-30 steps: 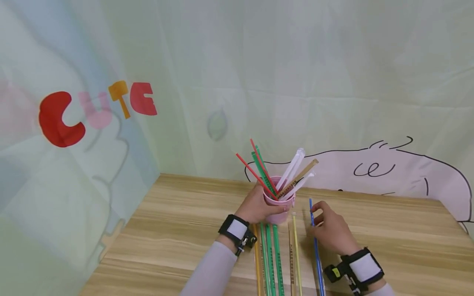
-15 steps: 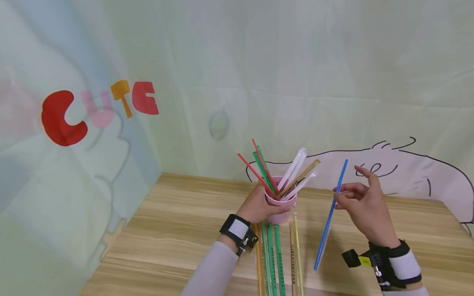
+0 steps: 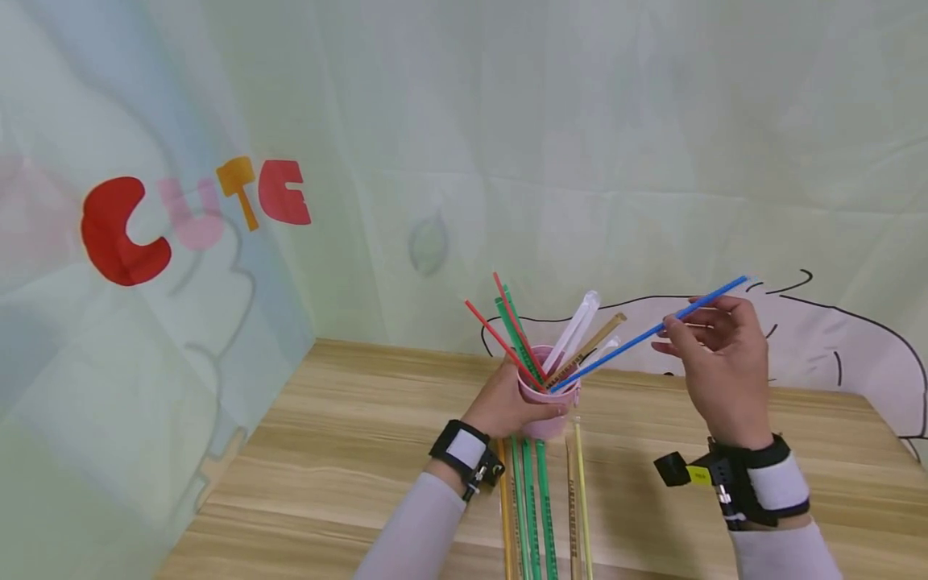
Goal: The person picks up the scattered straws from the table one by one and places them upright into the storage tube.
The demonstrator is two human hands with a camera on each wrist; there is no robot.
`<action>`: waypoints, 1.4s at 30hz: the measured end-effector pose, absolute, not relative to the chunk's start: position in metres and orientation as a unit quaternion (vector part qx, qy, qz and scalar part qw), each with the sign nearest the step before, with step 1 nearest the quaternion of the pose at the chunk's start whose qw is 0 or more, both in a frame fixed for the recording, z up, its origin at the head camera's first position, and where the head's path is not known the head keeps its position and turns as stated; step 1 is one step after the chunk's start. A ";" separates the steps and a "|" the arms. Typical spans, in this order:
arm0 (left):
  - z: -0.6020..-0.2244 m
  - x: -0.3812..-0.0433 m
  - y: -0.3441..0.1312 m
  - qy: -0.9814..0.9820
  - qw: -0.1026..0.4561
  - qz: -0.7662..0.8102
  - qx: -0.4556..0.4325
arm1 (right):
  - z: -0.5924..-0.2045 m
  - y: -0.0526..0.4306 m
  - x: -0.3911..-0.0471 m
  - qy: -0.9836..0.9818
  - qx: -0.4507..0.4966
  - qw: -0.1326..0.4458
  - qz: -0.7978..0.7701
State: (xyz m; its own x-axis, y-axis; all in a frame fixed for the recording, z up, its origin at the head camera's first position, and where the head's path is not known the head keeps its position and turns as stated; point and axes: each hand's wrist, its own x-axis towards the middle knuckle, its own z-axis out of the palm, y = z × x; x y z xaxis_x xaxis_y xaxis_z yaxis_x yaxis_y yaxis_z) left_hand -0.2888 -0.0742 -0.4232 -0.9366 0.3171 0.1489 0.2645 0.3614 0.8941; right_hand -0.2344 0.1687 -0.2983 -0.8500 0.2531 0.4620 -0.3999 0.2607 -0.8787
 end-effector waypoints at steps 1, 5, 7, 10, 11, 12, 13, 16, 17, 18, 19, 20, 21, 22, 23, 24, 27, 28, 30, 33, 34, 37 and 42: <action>-0.424 -0.289 -0.074 0.823 0.023 0.538 0.178 | -0.301 0.166 -0.236 -0.756 0.050 0.272 0.593; -0.425 -0.290 -0.073 0.819 0.023 0.544 0.179 | -0.316 0.152 -0.243 -0.775 0.068 0.270 0.567; -0.425 -0.290 -0.073 0.818 0.022 0.545 0.181 | -0.324 0.146 -0.246 -0.786 0.077 0.259 0.557; -0.425 -0.289 -0.073 0.817 0.021 0.546 0.184 | -0.337 0.138 -0.251 -0.806 0.078 0.236 0.537; -0.424 -0.289 -0.073 0.817 0.021 0.545 0.185 | -0.340 0.136 -0.253 -0.814 0.076 0.229 0.528; -0.424 -0.288 -0.073 0.818 0.021 0.545 0.183 | -0.344 0.134 -0.255 -0.821 0.072 0.222 0.521; -0.423 -0.287 -0.073 0.818 0.022 0.545 0.182 | -0.346 0.133 -0.256 -0.825 0.067 0.218 0.516; -0.422 -0.287 -0.072 0.821 0.023 0.543 0.176 | -0.353 0.131 -0.259 -0.833 0.054 0.210 0.508; -0.422 -0.287 -0.072 0.822 0.022 0.541 0.175 | -0.354 0.131 -0.260 -0.836 0.049 0.210 0.504; -0.422 -0.287 -0.072 0.824 0.020 0.539 0.174 | -0.356 0.131 -0.261 -0.839 0.045 0.209 0.500; -0.421 -0.287 -0.072 0.825 0.019 0.538 0.175 | -0.357 0.132 -0.262 -0.843 0.042 0.208 0.495; -0.421 -0.287 -0.072 0.826 0.018 0.536 0.174 | -0.358 0.132 -0.263 -0.847 0.038 0.206 0.489; -0.421 -0.287 -0.072 0.825 0.016 0.537 0.176 | -0.359 0.133 -0.264 -0.852 0.036 0.202 0.482; -0.421 -0.287 -0.072 0.824 0.015 0.538 0.177 | -0.360 0.133 -0.265 -0.857 0.034 0.196 0.476; -0.421 -0.287 -0.072 0.823 0.014 0.539 0.179 | -0.361 0.134 -0.265 -0.862 0.032 0.187 0.470; -0.421 -0.287 -0.072 0.822 0.014 0.541 0.180 | -0.363 0.135 -0.265 -0.867 0.031 0.174 0.466; -0.421 -0.287 -0.072 0.816 0.015 0.547 0.185 | -0.365 0.139 -0.264 -0.873 0.029 0.128 0.470; -0.421 -0.287 -0.072 0.817 0.017 0.546 0.184 | -0.365 0.141 -0.264 -0.873 0.028 0.114 0.473; -0.420 -0.287 -0.071 0.816 0.018 0.547 0.185 | -0.366 0.144 -0.263 -0.872 0.030 0.090 0.481; -0.420 -0.287 -0.071 0.816 0.018 0.547 0.186 | -0.367 0.148 -0.263 -0.864 0.036 0.063 0.498; -0.419 -0.287 -0.071 0.816 0.018 0.547 0.186 | -0.367 0.149 -0.263 -0.862 0.040 0.054 0.502; -0.419 -0.287 -0.071 0.816 0.017 0.547 0.186 | -0.370 0.150 -0.262 -0.856 0.058 0.029 0.513; -0.419 -0.286 -0.072 0.819 0.021 0.545 0.181 | -0.380 0.148 -0.263 -0.851 0.105 0.001 0.515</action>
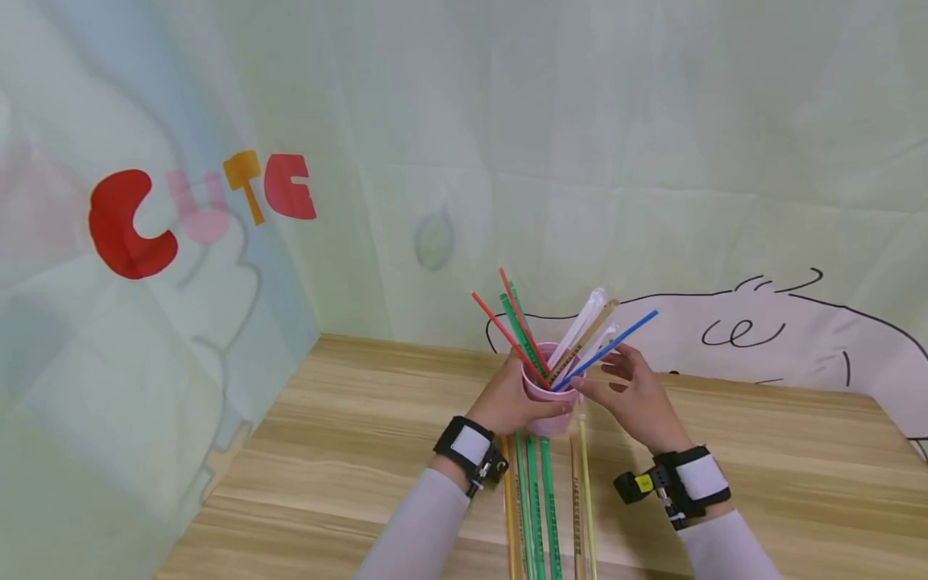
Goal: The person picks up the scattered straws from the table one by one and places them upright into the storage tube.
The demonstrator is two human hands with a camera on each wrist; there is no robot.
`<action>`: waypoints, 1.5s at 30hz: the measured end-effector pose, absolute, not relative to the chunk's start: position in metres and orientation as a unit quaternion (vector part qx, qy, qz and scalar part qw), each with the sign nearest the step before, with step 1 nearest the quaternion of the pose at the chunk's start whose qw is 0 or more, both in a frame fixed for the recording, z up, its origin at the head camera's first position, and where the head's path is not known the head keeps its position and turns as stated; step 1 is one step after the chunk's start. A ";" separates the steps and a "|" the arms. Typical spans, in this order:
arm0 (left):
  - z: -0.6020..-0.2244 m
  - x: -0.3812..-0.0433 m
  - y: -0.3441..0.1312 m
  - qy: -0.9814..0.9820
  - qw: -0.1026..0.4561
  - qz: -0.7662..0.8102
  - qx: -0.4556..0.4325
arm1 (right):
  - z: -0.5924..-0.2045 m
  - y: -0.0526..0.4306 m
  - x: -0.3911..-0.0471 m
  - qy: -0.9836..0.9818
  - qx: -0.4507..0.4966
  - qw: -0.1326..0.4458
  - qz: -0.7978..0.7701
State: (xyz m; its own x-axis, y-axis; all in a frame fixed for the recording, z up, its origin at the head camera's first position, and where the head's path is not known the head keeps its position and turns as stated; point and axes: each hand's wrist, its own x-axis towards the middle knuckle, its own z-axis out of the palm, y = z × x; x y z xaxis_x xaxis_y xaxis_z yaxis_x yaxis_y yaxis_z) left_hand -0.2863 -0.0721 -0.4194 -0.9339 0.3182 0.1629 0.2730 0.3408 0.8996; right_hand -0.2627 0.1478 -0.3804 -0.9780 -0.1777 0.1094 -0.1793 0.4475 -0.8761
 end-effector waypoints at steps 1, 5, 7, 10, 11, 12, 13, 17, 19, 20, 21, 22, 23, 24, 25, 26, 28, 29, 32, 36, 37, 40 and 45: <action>-0.420 -0.286 -0.072 0.819 0.022 0.544 0.180 | -0.383 0.146 -0.263 -0.851 0.114 -0.003 0.513; -0.420 -0.287 -0.074 0.817 0.021 0.546 0.183 | -0.396 0.139 -0.265 -0.847 0.137 -0.021 0.513; -0.420 -0.287 -0.074 0.817 0.021 0.547 0.181 | -0.403 0.133 -0.268 -0.839 0.144 -0.029 0.524; -0.420 -0.287 -0.075 0.821 0.021 0.543 0.174 | -0.411 0.124 -0.272 -0.820 0.155 -0.035 0.549; -0.420 -0.287 -0.075 0.823 0.021 0.541 0.171 | -0.414 0.122 -0.273 -0.815 0.157 -0.036 0.557; -0.420 -0.287 -0.075 0.824 0.022 0.540 0.169 | -0.416 0.119 -0.274 -0.808 0.162 -0.034 0.565; -0.420 -0.287 -0.075 0.827 0.022 0.537 0.167 | -0.418 0.117 -0.276 -0.801 0.169 -0.030 0.573; -0.422 -0.288 -0.075 0.834 0.023 0.526 0.166 | -0.424 0.110 -0.280 -0.784 0.194 -0.005 0.590; -0.422 -0.288 -0.075 0.836 0.021 0.521 0.170 | -0.425 0.107 -0.282 -0.779 0.202 0.005 0.593; -0.423 -0.288 -0.075 0.836 0.022 0.521 0.173 | -0.426 0.106 -0.282 -0.780 0.201 0.009 0.593; -0.423 -0.289 -0.075 0.834 0.023 0.522 0.176 | -0.426 0.105 -0.283 -0.780 0.199 0.013 0.593; -0.423 -0.289 -0.075 0.832 0.023 0.524 0.181 | -0.427 0.104 -0.283 -0.781 0.195 0.015 0.593; -0.423 -0.290 -0.075 0.830 0.023 0.526 0.186 | -0.427 0.103 -0.283 -0.783 0.190 0.016 0.592; -0.424 -0.291 -0.075 0.827 0.024 0.528 0.190 | -0.428 0.103 -0.283 -0.784 0.187 0.017 0.591; -0.424 -0.292 -0.075 0.824 0.024 0.532 0.193 | -0.428 0.102 -0.283 -0.785 0.184 0.017 0.591; -0.425 -0.293 -0.075 0.822 0.024 0.534 0.196 | -0.428 0.102 -0.283 -0.786 0.183 0.018 0.590; -0.425 -0.294 -0.075 0.820 0.024 0.536 0.200 | -0.428 0.101 -0.284 -0.787 0.185 0.017 0.589; -0.425 -0.294 -0.075 0.819 0.023 0.536 0.201 | -0.428 0.101 -0.284 -0.787 0.187 0.018 0.588; -0.424 -0.294 -0.074 0.821 0.020 0.534 0.202 | -0.428 0.100 -0.285 -0.787 0.191 0.020 0.587; -0.422 -0.294 -0.075 0.822 0.018 0.529 0.207 | -0.428 0.099 -0.284 -0.787 0.190 0.017 0.587; -0.421 -0.294 -0.075 0.822 0.018 0.529 0.211 | -0.428 0.099 -0.284 -0.786 0.189 0.018 0.588; -0.420 -0.294 -0.078 0.824 0.015 0.522 0.222 | -0.429 0.099 -0.284 -0.783 0.187 0.016 0.594; -0.416 -0.287 -0.087 0.853 0.016 0.481 0.201 | -0.431 0.101 -0.284 -0.782 0.187 0.009 0.594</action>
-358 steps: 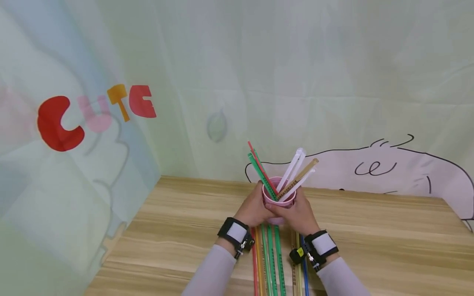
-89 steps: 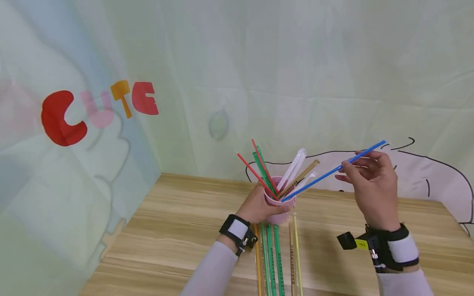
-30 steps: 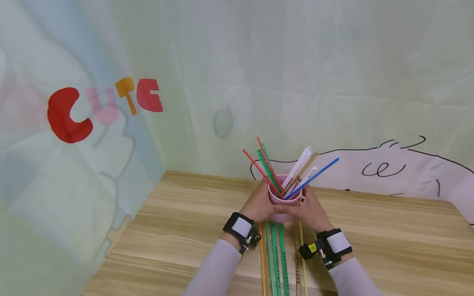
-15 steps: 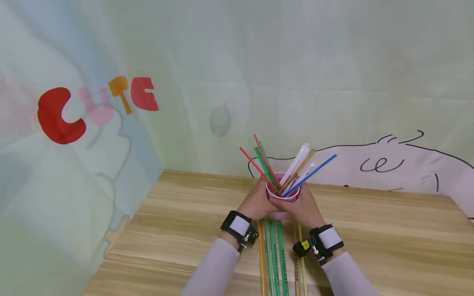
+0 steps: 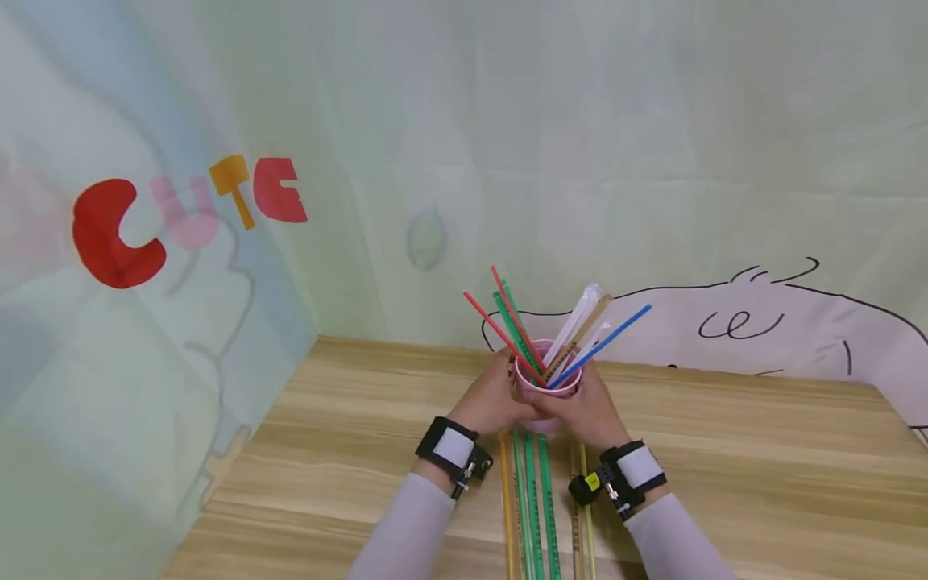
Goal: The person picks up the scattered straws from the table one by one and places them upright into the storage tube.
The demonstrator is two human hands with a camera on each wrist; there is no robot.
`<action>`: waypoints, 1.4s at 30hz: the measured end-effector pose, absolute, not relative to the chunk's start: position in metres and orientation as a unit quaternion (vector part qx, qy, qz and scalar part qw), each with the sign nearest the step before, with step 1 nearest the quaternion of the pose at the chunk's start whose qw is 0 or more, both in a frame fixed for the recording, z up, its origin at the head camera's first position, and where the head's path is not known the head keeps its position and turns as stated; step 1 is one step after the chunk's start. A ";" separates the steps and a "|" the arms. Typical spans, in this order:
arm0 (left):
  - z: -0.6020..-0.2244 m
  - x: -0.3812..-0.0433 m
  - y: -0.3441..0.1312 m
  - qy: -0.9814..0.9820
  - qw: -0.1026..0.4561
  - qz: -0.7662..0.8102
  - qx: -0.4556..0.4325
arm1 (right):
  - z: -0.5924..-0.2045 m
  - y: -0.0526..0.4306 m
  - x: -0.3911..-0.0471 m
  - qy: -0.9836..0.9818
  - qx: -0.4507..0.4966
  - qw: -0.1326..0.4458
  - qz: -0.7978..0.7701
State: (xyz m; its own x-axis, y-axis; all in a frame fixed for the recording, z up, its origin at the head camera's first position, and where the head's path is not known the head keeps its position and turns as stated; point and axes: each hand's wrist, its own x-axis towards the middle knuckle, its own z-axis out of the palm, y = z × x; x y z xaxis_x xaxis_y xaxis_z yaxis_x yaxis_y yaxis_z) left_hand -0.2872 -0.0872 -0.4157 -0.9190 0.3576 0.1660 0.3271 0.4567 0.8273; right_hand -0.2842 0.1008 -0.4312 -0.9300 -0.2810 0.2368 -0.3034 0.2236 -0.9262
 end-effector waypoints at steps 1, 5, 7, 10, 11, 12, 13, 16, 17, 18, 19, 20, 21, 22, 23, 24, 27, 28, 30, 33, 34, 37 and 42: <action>-0.414 -0.284 -0.090 0.863 0.018 0.468 0.188 | -0.431 0.101 -0.284 -0.783 0.186 0.008 0.593; -0.405 -0.268 -0.100 0.903 -0.007 0.404 0.145 | -0.432 0.101 -0.284 -0.789 0.182 0.007 0.587; -0.400 -0.260 -0.105 0.919 -0.029 0.374 0.121 | -0.432 0.101 -0.285 -0.789 0.182 0.007 0.586; -0.398 -0.247 -0.110 0.935 -0.024 0.344 0.084 | -0.431 0.100 -0.285 -0.789 0.182 0.006 0.586; -0.399 -0.243 -0.110 0.938 -0.008 0.338 0.073 | -0.431 0.100 -0.285 -0.789 0.182 0.005 0.587; -0.401 -0.240 -0.110 0.942 0.008 0.328 0.067 | -0.431 0.100 -0.284 -0.790 0.179 0.004 0.586; -0.403 -0.237 -0.109 0.944 0.024 0.322 0.065 | -0.431 0.101 -0.284 -0.791 0.176 0.005 0.586; -0.411 -0.232 -0.105 0.951 0.049 0.298 0.071 | -0.432 0.102 -0.282 -0.792 0.171 0.003 0.586; -0.413 -0.231 -0.104 0.952 0.049 0.293 0.072 | -0.432 0.103 -0.282 -0.791 0.172 0.002 0.586; -0.415 -0.231 -0.102 0.954 0.046 0.287 0.074 | -0.433 0.103 -0.281 -0.790 0.173 0.003 0.588; -0.416 -0.230 -0.101 0.955 0.044 0.284 0.073 | -0.433 0.103 -0.281 -0.789 0.174 0.004 0.589; -0.417 -0.230 -0.100 0.956 0.043 0.281 0.072 | -0.433 0.103 -0.281 -0.789 0.174 0.004 0.590; -0.418 -0.230 -0.100 0.957 0.043 0.278 0.072 | -0.433 0.102 -0.281 -0.789 0.176 0.005 0.588; -0.419 -0.230 -0.099 0.957 0.043 0.278 0.072 | -0.433 0.102 -0.281 -0.789 0.176 0.006 0.588; -0.420 -0.231 -0.099 0.958 0.043 0.276 0.071 | -0.433 0.101 -0.282 -0.790 0.177 0.007 0.587; -0.420 -0.231 -0.099 0.958 0.042 0.275 0.072 | -0.433 0.101 -0.282 -0.791 0.175 0.008 0.587; -0.422 -0.233 -0.099 0.959 0.035 0.271 0.070 | -0.432 0.100 -0.284 -0.793 0.176 0.010 0.583; -0.423 -0.234 -0.098 0.959 0.032 0.272 0.069 | -0.432 0.099 -0.285 -0.793 0.177 0.010 0.583; -0.425 -0.234 -0.098 0.960 0.026 0.272 0.065 | -0.432 0.099 -0.285 -0.792 0.177 0.009 0.584; -0.426 -0.236 -0.098 0.957 0.021 0.283 0.058 | -0.431 0.100 -0.284 -0.790 0.181 0.007 0.586; -0.427 -0.236 -0.098 0.956 0.020 0.286 0.055 | -0.431 0.100 -0.284 -0.789 0.182 0.006 0.587; -0.425 -0.238 -0.101 0.950 0.021 0.310 0.042 | -0.430 0.101 -0.283 -0.790 0.178 0.004 0.587; -0.415 -0.241 -0.111 0.939 0.021 0.343 0.016 | -0.430 0.101 -0.283 -0.795 0.170 0.000 0.582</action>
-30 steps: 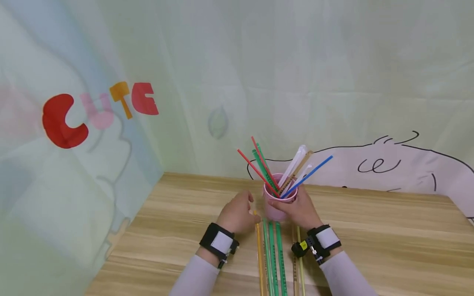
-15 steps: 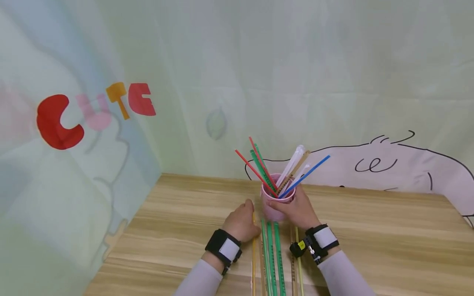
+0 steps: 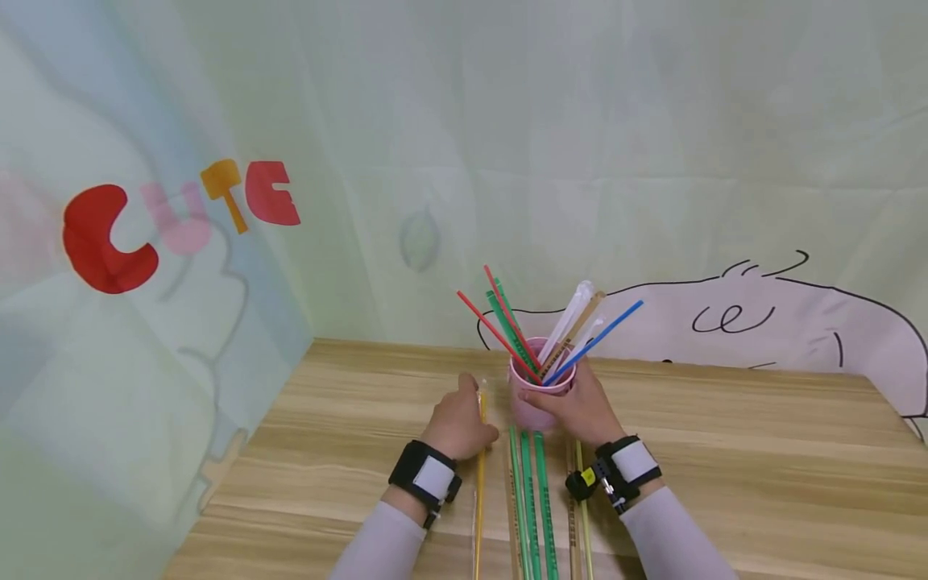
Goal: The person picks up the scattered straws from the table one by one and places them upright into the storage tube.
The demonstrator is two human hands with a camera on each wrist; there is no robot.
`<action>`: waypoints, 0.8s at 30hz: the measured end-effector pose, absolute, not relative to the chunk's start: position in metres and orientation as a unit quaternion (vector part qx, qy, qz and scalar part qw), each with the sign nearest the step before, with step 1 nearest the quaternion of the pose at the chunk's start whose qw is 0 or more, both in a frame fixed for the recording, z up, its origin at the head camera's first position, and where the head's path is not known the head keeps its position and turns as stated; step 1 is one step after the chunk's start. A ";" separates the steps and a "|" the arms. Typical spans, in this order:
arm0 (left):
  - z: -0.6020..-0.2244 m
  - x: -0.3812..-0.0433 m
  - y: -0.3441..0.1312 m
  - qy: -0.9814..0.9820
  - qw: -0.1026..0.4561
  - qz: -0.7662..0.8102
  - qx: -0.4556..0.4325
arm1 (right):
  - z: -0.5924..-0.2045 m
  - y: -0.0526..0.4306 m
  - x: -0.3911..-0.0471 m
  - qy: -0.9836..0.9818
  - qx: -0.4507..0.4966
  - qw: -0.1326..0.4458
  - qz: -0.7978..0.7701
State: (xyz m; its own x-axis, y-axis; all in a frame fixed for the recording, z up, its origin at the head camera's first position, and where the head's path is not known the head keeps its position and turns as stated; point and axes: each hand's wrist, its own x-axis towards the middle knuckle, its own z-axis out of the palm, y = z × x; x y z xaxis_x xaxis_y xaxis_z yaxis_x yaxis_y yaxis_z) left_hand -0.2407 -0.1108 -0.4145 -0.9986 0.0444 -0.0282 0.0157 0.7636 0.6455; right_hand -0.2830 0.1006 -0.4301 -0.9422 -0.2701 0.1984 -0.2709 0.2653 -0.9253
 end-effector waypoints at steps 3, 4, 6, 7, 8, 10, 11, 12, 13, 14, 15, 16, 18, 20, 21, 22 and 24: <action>-0.407 -0.243 -0.119 0.936 0.016 0.353 0.011 | -0.431 0.101 -0.283 -0.797 0.169 0.000 0.581; -0.404 -0.244 -0.122 0.934 0.015 0.356 0.010 | -0.431 0.100 -0.283 -0.797 0.168 -0.001 0.580; -0.396 -0.245 -0.130 0.931 0.008 0.365 0.013 | -0.431 0.100 -0.283 -0.797 0.165 -0.002 0.581; -0.392 -0.245 -0.134 0.927 0.002 0.374 0.016 | -0.430 0.100 -0.283 -0.797 0.165 -0.003 0.581; -0.387 -0.244 -0.138 0.923 -0.003 0.384 0.018 | -0.430 0.100 -0.283 -0.797 0.164 -0.004 0.581; -0.375 -0.242 -0.146 0.913 -0.016 0.406 0.022 | -0.430 0.100 -0.283 -0.796 0.164 -0.004 0.582; -0.370 -0.241 -0.150 0.907 -0.024 0.419 0.026 | -0.430 0.100 -0.283 -0.796 0.165 -0.004 0.583; -0.363 -0.239 -0.153 0.900 -0.031 0.434 0.028 | -0.430 0.100 -0.283 -0.795 0.165 -0.003 0.584; -0.357 -0.237 -0.157 0.892 -0.036 0.449 0.031 | -0.431 0.100 -0.283 -0.793 0.167 -0.003 0.585; -0.351 -0.235 -0.159 0.885 -0.042 0.463 0.033 | -0.431 0.100 -0.283 -0.793 0.166 -0.003 0.586; -0.346 -0.234 -0.162 0.877 -0.047 0.477 0.037 | -0.431 0.100 -0.283 -0.791 0.168 -0.004 0.588; -0.340 -0.232 -0.164 0.868 -0.053 0.492 0.043 | -0.431 0.100 -0.284 -0.789 0.170 -0.005 0.590; -0.329 -0.229 -0.169 0.847 -0.063 0.525 0.054 | -0.431 0.100 -0.284 -0.787 0.172 -0.006 0.593; -0.318 -0.225 -0.171 0.826 -0.079 0.554 0.069 | -0.431 0.100 -0.284 -0.785 0.174 -0.008 0.595; -0.314 -0.224 -0.172 0.815 -0.089 0.567 0.077 | -0.431 0.100 -0.284 -0.784 0.174 -0.008 0.596; -0.309 -0.223 -0.173 0.806 -0.103 0.578 0.082 | -0.431 0.100 -0.284 -0.784 0.173 -0.008 0.596; -0.301 -0.222 -0.172 0.783 -0.138 0.599 0.091 | -0.431 0.100 -0.285 -0.784 0.175 -0.005 0.595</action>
State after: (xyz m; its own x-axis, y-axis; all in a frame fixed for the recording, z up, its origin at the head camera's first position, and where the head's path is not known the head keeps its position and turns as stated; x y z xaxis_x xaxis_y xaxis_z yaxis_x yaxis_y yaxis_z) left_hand -0.2216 -0.1720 -0.3012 -0.9454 -0.0222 0.3252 0.3081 0.2650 0.9137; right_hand -0.2846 0.1004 -0.4313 -0.9387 -0.2809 0.1998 -0.2679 0.2297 -0.9357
